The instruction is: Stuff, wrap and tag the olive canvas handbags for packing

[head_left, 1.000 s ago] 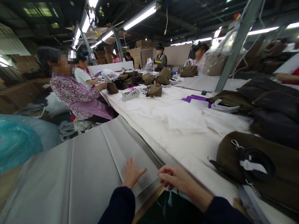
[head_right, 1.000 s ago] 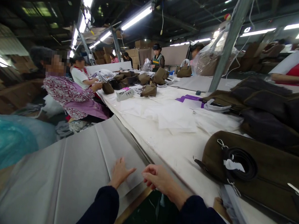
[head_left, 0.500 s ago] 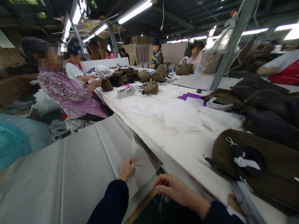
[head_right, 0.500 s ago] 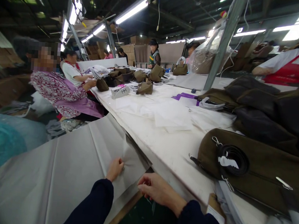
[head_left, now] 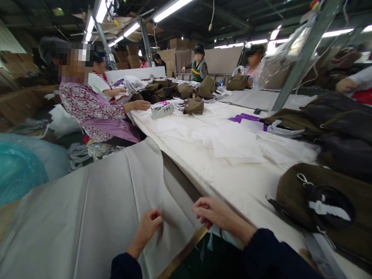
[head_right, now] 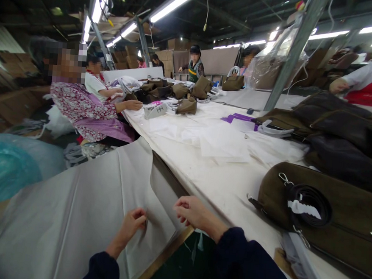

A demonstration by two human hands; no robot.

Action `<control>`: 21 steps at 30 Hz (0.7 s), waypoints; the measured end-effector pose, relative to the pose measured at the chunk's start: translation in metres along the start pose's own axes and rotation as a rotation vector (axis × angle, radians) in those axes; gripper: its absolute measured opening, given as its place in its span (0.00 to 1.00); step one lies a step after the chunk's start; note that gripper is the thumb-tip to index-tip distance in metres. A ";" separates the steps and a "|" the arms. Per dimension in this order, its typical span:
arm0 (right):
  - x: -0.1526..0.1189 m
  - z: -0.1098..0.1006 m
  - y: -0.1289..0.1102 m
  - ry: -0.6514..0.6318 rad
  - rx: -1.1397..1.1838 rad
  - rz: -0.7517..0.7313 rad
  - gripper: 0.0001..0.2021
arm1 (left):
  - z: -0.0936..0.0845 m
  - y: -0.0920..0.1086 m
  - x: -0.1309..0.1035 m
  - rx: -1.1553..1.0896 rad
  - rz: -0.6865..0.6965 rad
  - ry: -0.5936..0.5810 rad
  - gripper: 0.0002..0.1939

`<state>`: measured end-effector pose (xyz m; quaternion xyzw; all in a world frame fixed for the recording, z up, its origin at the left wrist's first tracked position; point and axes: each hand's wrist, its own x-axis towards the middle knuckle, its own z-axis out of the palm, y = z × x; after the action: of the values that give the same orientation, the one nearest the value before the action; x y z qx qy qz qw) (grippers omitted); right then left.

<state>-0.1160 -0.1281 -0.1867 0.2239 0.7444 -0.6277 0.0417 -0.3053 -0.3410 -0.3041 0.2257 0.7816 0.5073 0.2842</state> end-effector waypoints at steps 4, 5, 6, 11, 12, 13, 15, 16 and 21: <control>0.037 0.017 0.000 0.091 -0.083 0.003 0.11 | 0.006 0.001 -0.027 -0.065 -0.008 -0.015 0.03; 0.046 0.023 0.000 0.115 -0.110 0.005 0.12 | 0.008 0.002 -0.032 -0.078 -0.011 -0.021 0.03; 0.054 0.030 0.001 0.128 -0.136 0.010 0.13 | 0.011 0.003 -0.037 -0.091 -0.014 -0.027 0.02; 0.080 0.056 0.001 0.057 -0.256 0.050 0.14 | 0.021 0.002 -0.046 -0.172 -0.045 -0.035 0.01; 0.082 0.059 0.002 0.055 -0.291 0.054 0.13 | 0.020 0.001 -0.047 -0.195 -0.056 -0.034 0.01; 0.084 0.059 0.004 0.066 -0.332 0.056 0.12 | 0.019 0.000 -0.047 -0.222 -0.070 -0.033 0.01; 0.086 0.056 0.011 0.117 -0.420 0.058 0.11 | 0.015 0.000 -0.051 -0.296 -0.104 -0.034 0.03; 0.087 0.053 0.016 0.149 -0.463 0.063 0.09 | 0.012 0.001 -0.053 -0.339 -0.119 -0.035 0.04; 0.078 0.028 0.047 0.262 -0.596 0.148 0.07 | -0.007 0.010 -0.075 -0.649 -0.171 0.025 0.08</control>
<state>-0.1738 -0.1272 -0.2619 0.3342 0.8759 -0.3436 0.0549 -0.2542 -0.3901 -0.2764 0.0508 0.5988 0.7067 0.3734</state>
